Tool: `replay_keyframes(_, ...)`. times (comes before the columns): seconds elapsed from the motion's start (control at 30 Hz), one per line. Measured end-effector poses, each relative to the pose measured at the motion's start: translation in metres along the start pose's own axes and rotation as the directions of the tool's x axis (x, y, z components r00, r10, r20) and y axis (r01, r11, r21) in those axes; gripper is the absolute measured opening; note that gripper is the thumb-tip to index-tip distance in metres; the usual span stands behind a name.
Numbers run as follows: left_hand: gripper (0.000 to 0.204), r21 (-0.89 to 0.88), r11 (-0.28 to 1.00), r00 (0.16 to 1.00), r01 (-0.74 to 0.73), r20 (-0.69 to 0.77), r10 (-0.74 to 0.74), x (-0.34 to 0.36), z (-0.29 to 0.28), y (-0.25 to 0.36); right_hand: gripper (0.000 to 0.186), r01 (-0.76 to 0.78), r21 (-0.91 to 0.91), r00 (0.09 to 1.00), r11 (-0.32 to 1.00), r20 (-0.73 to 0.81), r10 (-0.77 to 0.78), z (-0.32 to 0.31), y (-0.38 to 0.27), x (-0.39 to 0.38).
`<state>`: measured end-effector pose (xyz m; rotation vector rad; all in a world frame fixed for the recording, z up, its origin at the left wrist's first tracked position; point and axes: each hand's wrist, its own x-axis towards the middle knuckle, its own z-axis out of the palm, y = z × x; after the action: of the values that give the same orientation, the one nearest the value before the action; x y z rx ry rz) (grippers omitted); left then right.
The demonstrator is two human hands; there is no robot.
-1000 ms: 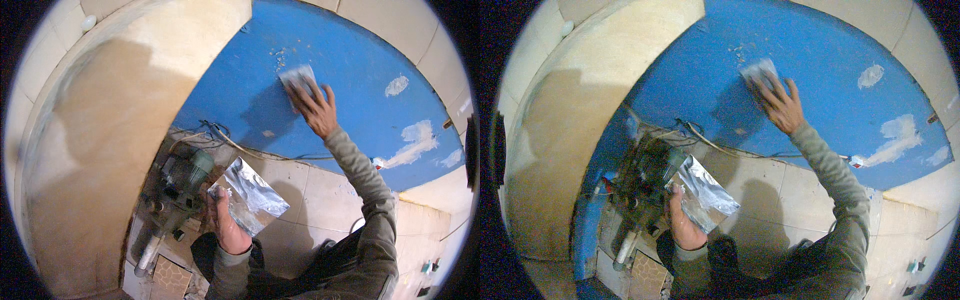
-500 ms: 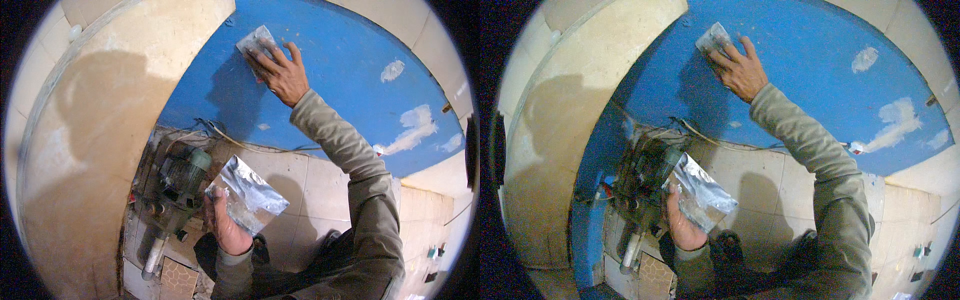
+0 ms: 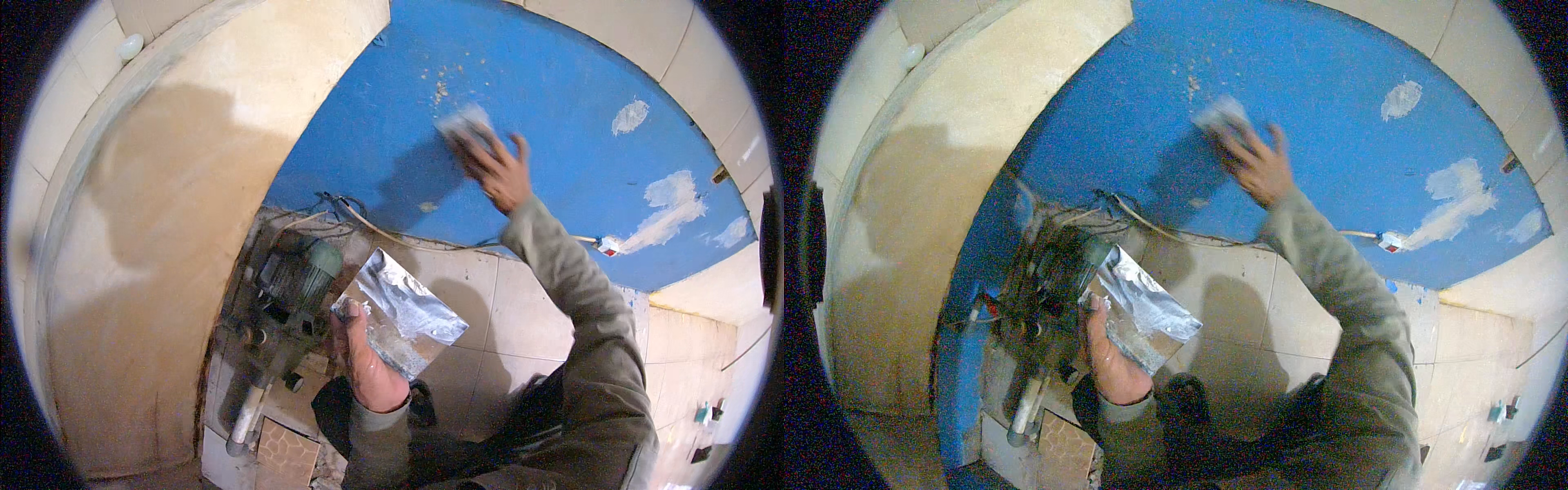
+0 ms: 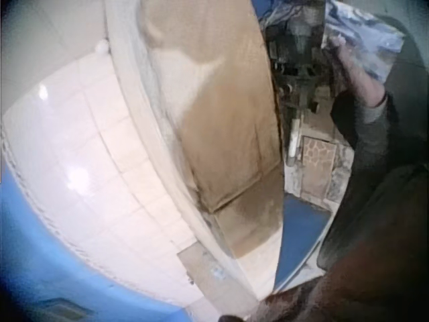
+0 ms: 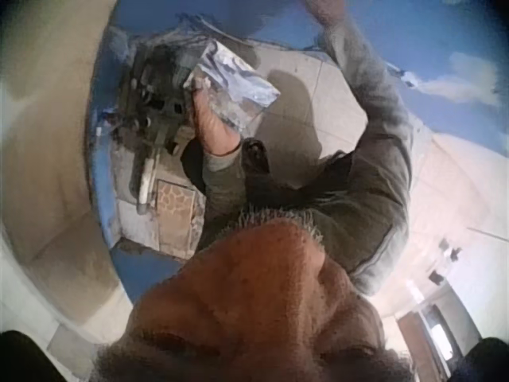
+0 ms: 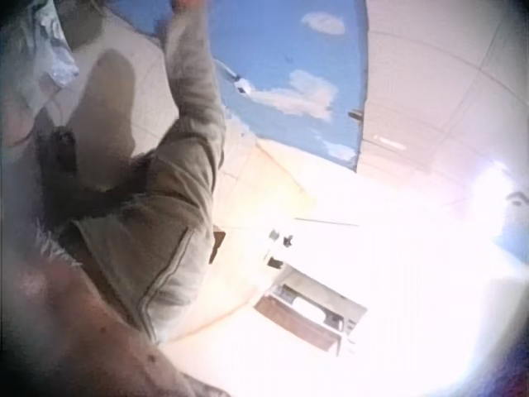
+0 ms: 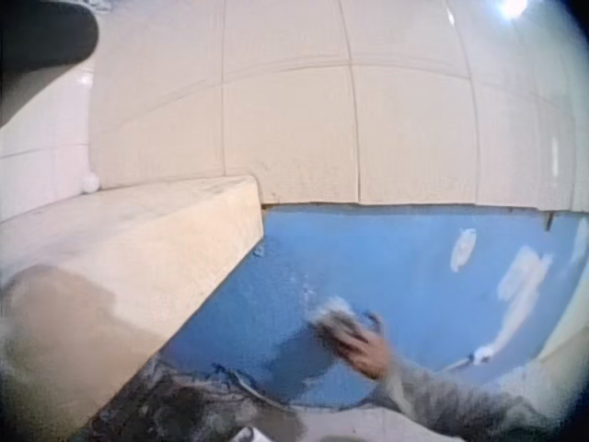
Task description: The person applies white filler paste to a blue wall using a putty knife. They scoop the paste from a container and spread it over damaged areas, smoothing the surface to repair the wall.
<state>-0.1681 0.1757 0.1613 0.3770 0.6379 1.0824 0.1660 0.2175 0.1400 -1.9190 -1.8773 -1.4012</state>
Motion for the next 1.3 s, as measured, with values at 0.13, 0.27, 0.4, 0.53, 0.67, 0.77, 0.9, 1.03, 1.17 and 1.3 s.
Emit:
replay_keyframes(0.13, 0.035, 0.005, 1.0, 1.0, 0.004, 0.0, -0.004, -0.006, 0.005, 0.0, 0.056, -0.075, -0.136, 0.997, 0.988, 0.008, 0.076, -0.01, 0.03, -0.026)
replay_keyframes(0.27, 0.035, -0.003, 0.997, 0.997, 0.072, 0.024, -0.072, -0.003, 0.006, -0.012, 0.056, -0.078, -0.042, 0.993, 0.996, -0.092, 0.074, -0.035, 0.035, 0.088)
replay_keyframes(0.4, 0.034, -0.091, 0.993, 0.997, 0.075, 0.027, -0.073, -0.002, 0.003, -0.003, 0.053, -0.073, -0.166, 0.995, 0.983, -0.077, 0.061, -0.02, 0.041, -0.006)
replay_keyframes(0.53, 0.033, -0.044, 0.997, 0.998, 0.07, 0.012, -0.07, -0.005, 0.002, -0.004, 0.051, -0.052, -0.159, 0.994, 0.986, -0.099, 0.036, -0.025, 0.062, 0.013)
replay_keyframes(0.67, 0.034, -0.002, 0.995, 0.993, 0.1, 0.056, -0.099, -0.002, 0.007, -0.017, 0.051, 0.138, -0.077, 0.988, 0.987, -0.058, -0.142, -0.023, 0.058, 0.091)
replay_keyframes(0.77, 0.034, 0.016, 0.998, 0.997, 0.067, 0.046, -0.068, 0.0, 0.004, -0.011, 0.051, 0.125, -0.132, 0.992, 0.983, 0.024, -0.122, -0.014, 0.03, 0.043)
replay_keyframes(0.9, 0.034, -0.06, 0.99, 0.991, 0.127, 0.047, -0.124, -0.004, 0.013, -0.004, 0.052, -0.076, -0.293, 0.996, 0.953, -0.063, 0.06, -0.036, 0.084, -0.019)
replay_keyframes(1.03, 0.035, -0.013, 0.993, 0.992, 0.119, 0.034, -0.118, 0.005, 0.001, -0.019, 0.044, 0.034, -0.06, 0.964, 0.998, -0.261, -0.048, -0.051, 0.078, 0.09)
replay_keyframes(1.17, 0.035, -0.005, 0.997, 0.997, 0.073, 0.019, -0.073, -0.001, 0.003, -0.011, 0.034, 0.389, -0.04, 0.895, 0.92, 0.252, -0.367, -0.007, -0.005, 0.048)
replay_keyframes(1.3, 0.035, -0.021, 0.999, 0.999, 0.04, 0.014, -0.04, -0.009, 0.004, -0.005, 0.039, 0.095, -0.053, 0.991, 0.994, 0.099, -0.09, -0.002, 0.04, -0.075)
